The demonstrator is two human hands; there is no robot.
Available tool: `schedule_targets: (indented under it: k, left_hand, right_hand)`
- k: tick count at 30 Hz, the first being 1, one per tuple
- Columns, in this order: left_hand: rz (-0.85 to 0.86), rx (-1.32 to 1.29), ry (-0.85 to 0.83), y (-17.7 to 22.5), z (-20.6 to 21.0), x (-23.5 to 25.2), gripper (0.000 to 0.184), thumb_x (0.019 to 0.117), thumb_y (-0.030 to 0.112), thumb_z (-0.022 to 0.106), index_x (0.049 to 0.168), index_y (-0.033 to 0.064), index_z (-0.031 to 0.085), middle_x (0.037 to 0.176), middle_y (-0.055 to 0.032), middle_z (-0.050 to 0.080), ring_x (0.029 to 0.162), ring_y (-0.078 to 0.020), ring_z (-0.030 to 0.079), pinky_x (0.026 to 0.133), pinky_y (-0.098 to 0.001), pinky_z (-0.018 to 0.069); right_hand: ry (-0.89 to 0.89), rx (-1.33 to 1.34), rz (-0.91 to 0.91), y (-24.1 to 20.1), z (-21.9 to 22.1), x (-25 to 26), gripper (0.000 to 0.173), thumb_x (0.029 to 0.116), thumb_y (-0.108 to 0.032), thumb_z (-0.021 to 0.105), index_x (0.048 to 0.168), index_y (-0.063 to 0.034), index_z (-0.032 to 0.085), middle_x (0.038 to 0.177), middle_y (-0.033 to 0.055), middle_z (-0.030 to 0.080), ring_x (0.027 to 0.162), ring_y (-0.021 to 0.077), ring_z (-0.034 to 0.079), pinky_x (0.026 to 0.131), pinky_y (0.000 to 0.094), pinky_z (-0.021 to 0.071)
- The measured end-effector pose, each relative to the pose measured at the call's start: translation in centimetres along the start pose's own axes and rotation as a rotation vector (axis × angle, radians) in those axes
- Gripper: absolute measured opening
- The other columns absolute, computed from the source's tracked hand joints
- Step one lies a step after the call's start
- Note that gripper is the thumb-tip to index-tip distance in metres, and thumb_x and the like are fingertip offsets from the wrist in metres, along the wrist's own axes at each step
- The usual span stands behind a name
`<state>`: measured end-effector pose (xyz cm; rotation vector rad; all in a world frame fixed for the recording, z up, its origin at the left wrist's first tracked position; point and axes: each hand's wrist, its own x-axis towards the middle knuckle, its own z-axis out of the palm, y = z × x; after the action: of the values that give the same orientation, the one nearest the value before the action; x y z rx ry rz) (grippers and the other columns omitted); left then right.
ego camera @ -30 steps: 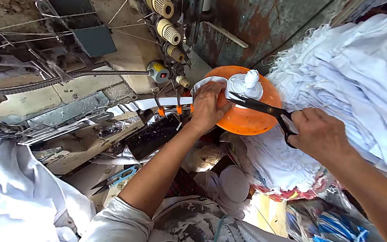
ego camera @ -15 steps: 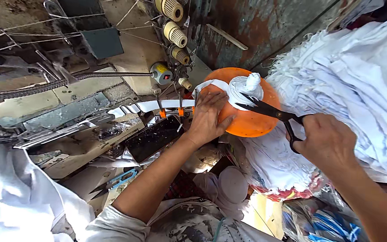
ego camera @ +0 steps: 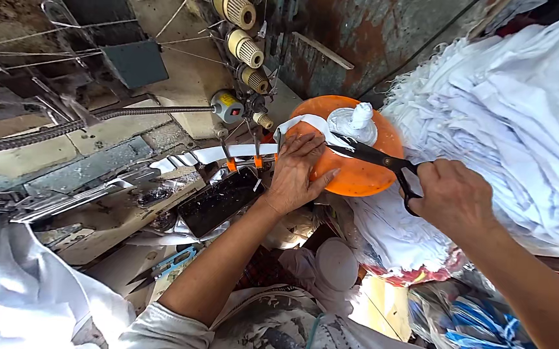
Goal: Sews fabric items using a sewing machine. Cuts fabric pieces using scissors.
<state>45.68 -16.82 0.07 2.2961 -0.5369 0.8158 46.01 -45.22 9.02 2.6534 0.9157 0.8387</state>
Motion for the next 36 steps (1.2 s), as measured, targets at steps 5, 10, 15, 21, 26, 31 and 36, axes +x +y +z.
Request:
schedule_targets:
  k: [5, 10, 15, 21, 26, 31, 36]
  left_hand:
    - [0.001, 0.008, -0.001, 0.1, 0.0, 0.0, 0.055, 0.1010, 0.046, 0.053, 0.127, 0.0008, 0.070, 0.139, -0.0136, 0.065, 0.138, -0.0335, 0.053, 0.121, -0.0546, 0.0293]
    - [0.006, 0.022, 0.005, 0.3, 0.1, 0.0, 0.055, 0.1008, 0.046, 0.052, 0.129, 0.0017, 0.070, 0.139, -0.0130, 0.065, 0.139, -0.0333, 0.053, 0.121, -0.0542, 0.0292]
    - [0.011, 0.033, 0.000, 0.3, 0.2, -0.2, 0.056, 0.1015, 0.047, 0.050, 0.130, 0.0021, 0.069, 0.140, -0.0137, 0.064, 0.139, -0.0339, 0.052, 0.121, -0.0542, 0.0302]
    - [0.042, 0.037, 0.047, 0.1, 0.6, -0.6, 0.053, 0.1019, 0.046, 0.050, 0.126, 0.0042, 0.073, 0.137, -0.0115, 0.067, 0.137, -0.0333, 0.055, 0.119, -0.0542, 0.0319]
    - [0.054, 0.024, 0.071, 0.0, 0.9, -0.8, 0.053, 0.1017, 0.046, 0.050, 0.122, 0.0046, 0.074, 0.131, -0.0117, 0.070, 0.136, -0.0338, 0.056, 0.120, -0.0544, 0.0312]
    - [0.050, 0.038, 0.075, 0.3, 0.9, -0.8, 0.051, 0.1009, 0.045, 0.051, 0.123, 0.0050, 0.074, 0.130, -0.0110, 0.071, 0.134, -0.0331, 0.057, 0.119, -0.0548, 0.0326]
    - [0.054, 0.056, 0.075, 0.4, 0.9, -0.7, 0.052, 0.1007, 0.045, 0.051, 0.124, 0.0047, 0.074, 0.132, -0.0110, 0.070, 0.134, -0.0322, 0.058, 0.118, -0.0536, 0.0336]
  right_hand:
    - [-0.047, 0.049, -0.007, -0.5, -0.8, -0.2, 0.026, 0.0655, 0.000, 0.077, 0.077, 0.0094, 0.056, 0.070, 0.0260, 0.057, 0.064, 0.0471, 0.064, 0.045, 0.0502, 0.0457]
    - [-0.073, 0.055, -0.010, -0.7, -1.0, -0.6, 0.014, 0.0773, 0.003, 0.069, 0.077, 0.0102, 0.058, 0.066, 0.0254, 0.056, 0.059, 0.0462, 0.064, 0.043, 0.0509, 0.0456]
    - [-0.131, 0.057, 0.086, -0.4, -1.1, -0.8, 0.025, 0.0774, -0.005, 0.078, 0.083, 0.0096, 0.060, 0.074, 0.0271, 0.060, 0.068, 0.0486, 0.066, 0.049, 0.0547, 0.0484]
    - [-0.075, -0.023, 0.079, -1.1, -1.3, -0.5, 0.033, 0.0671, -0.009, 0.080, 0.082, 0.0095, 0.057, 0.076, 0.0276, 0.059, 0.072, 0.0490, 0.065, 0.052, 0.0536, 0.0468]
    - [-0.121, -0.044, 0.102, -2.5, -1.2, 0.7, 0.038, 0.0655, -0.006, 0.085, 0.087, 0.0106, 0.058, 0.080, 0.0287, 0.060, 0.076, 0.0491, 0.065, 0.055, 0.0539, 0.0482]
    - [-0.151, -0.049, 0.119, -3.4, -1.5, 1.2, 0.038, 0.0650, -0.005, 0.084, 0.087, 0.0108, 0.057, 0.082, 0.0294, 0.059, 0.077, 0.0497, 0.065, 0.058, 0.0542, 0.0491]
    - [-0.157, -0.061, 0.103, -3.7, -1.8, 1.0, 0.034, 0.0692, -0.008, 0.083, 0.085, 0.0109, 0.059, 0.076, 0.0276, 0.059, 0.072, 0.0478, 0.066, 0.052, 0.0510, 0.0479]
